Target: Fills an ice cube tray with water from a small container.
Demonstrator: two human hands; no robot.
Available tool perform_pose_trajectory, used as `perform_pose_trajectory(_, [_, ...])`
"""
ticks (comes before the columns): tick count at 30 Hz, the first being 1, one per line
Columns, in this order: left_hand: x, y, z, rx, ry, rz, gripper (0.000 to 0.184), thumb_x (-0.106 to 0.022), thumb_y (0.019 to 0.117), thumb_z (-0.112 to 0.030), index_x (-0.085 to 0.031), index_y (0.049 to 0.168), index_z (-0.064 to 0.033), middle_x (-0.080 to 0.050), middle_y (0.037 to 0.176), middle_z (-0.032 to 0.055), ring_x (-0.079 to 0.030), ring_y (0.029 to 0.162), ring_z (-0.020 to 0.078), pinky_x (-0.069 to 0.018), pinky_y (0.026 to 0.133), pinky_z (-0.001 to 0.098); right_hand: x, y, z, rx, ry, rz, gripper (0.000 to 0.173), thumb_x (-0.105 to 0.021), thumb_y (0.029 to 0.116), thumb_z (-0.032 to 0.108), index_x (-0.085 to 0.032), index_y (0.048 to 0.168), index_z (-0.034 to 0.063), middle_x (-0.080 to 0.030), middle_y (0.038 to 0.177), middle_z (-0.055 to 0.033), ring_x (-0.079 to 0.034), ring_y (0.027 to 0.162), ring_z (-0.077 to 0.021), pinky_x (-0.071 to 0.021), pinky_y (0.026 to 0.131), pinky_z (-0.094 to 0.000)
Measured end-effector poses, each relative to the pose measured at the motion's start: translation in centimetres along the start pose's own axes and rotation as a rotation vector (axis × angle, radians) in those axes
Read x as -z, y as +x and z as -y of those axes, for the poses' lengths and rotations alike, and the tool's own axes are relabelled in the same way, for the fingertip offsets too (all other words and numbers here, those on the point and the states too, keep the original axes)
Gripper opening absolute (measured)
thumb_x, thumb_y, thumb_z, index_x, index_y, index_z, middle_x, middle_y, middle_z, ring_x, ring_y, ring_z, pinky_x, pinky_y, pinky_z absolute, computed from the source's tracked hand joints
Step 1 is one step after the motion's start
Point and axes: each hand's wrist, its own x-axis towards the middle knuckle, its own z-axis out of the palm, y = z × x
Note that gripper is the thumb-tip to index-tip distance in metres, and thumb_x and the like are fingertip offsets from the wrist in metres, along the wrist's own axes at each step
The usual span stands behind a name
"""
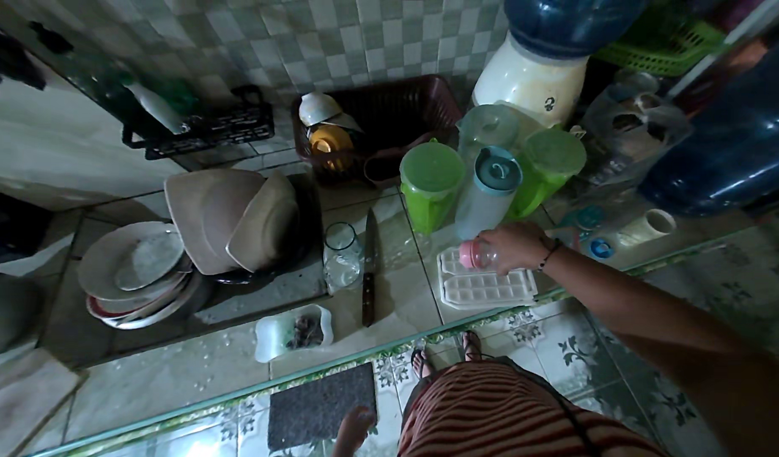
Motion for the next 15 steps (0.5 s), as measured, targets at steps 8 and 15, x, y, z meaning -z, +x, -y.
perform_pose_trajectory(8, [0.0,-0.1,0.0,-0.011,0.032,0.006,0.045,-0.065,0.1022,-0.024,-0.057,0.139,-0.0001,-0.065,0.125,0.0272,-0.067,0.108,0.0389,-0.0532,0.096,0.0541,-0.1,-1.4,-2.0,-0.045,0.036,0.027,0.073,-0.093,0.0694,0.025,-0.063,0.137,0.0193,-0.071,0.115,-0.0163,-0.067,0.105,-0.0403,-0.0508,0.083,-0.0660])
perform_pose_trajectory(15, [0.6,0.4,-0.1,-0.014,0.087,0.015,0.044,-0.065,0.1019,-0.027,-0.059,0.137,-0.0011,-0.067,0.123,0.0258,-0.068,0.108,0.0381,-0.0530,0.097,0.0538,-1.2,-3.0,-5.7,-0.129,0.080,0.001,0.072,-0.094,0.0663,0.023,-0.066,0.132,0.0218,-0.073,0.109,-0.0150,-0.068,0.101,-0.0402,-0.0507,0.081,-0.0671])
